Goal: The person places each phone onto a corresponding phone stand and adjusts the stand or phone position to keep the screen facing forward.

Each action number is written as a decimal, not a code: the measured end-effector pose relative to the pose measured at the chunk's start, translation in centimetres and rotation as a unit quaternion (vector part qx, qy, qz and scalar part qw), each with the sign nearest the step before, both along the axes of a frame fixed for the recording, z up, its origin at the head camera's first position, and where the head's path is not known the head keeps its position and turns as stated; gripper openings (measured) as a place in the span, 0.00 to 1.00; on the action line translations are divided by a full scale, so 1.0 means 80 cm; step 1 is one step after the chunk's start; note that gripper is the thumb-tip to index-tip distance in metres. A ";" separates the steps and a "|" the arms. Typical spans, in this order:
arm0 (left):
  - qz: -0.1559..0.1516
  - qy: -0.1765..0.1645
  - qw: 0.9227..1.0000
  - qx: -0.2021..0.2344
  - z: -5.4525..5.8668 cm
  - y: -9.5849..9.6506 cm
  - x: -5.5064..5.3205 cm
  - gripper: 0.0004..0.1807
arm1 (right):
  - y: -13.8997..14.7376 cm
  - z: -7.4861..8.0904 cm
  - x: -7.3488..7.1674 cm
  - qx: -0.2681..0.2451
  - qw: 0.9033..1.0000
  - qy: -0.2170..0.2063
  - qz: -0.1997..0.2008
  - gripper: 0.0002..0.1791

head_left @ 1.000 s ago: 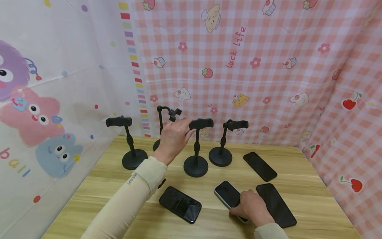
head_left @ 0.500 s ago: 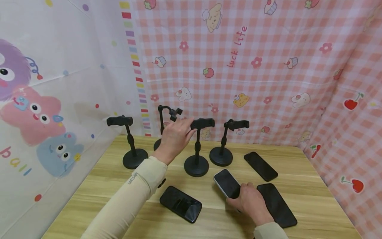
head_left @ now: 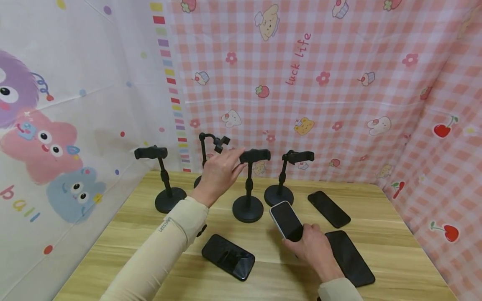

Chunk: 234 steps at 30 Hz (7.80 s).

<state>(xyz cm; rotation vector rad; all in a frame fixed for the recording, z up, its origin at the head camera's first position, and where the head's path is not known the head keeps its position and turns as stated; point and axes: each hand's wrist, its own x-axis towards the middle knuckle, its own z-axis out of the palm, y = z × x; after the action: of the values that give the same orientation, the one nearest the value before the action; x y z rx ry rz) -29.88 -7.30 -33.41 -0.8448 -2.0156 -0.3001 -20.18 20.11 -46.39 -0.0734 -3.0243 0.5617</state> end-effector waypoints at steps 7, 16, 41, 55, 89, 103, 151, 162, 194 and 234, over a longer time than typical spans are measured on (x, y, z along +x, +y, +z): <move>-0.003 0.013 1.000 0.002 0.000 -0.003 0.000 0.23 | -0.009 0.015 -0.002 -0.021 1.000 0.016 -0.014 0.45; -0.005 0.005 1.000 0.003 0.001 -0.005 0.002 0.22 | -0.021 0.032 -0.004 -0.039 0.998 0.036 -0.029 0.48; -0.007 0.004 1.000 0.013 0.000 -0.001 0.002 0.21 | -0.050 0.088 -0.005 -0.116 0.984 0.137 -0.023 0.46; -0.005 0.006 1.000 0.013 -0.001 -0.003 0.002 0.20 | -0.077 0.107 -0.008 -0.168 0.966 0.195 -0.003 0.44; -0.022 0.001 0.999 0.026 -0.001 0.004 0.002 0.20 | -0.117 0.145 -0.034 -0.227 0.951 0.208 0.006 0.41; -0.027 0.017 0.999 0.012 -0.002 0.008 0.003 0.12 | -0.122 0.150 -0.044 -0.253 0.946 0.202 0.002 0.39; -0.075 0.139 0.987 -0.031 -0.008 0.002 -0.015 0.21 | -0.115 0.145 -0.070 -0.272 0.924 0.269 -0.002 0.39; -0.081 0.158 0.984 -0.029 -0.010 -0.001 -0.018 0.23 | -0.118 0.146 -0.072 -0.272 0.920 0.280 -0.006 0.37; -0.072 -0.296 0.946 0.114 0.012 0.009 -0.002 0.20 | -0.121 0.153 -0.079 -0.231 0.948 0.221 -0.002 0.57; -0.060 -0.392 0.898 0.189 0.016 -0.008 -0.028 0.14 | -0.113 0.189 -0.115 -0.289 0.939 0.164 0.085 0.23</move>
<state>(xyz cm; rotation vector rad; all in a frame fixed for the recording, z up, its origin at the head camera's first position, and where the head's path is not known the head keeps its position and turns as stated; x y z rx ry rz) -32.13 -7.97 -32.14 -0.6447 -2.4987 -1.2234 -29.35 11.04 -31.26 0.2312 -2.4647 1.3127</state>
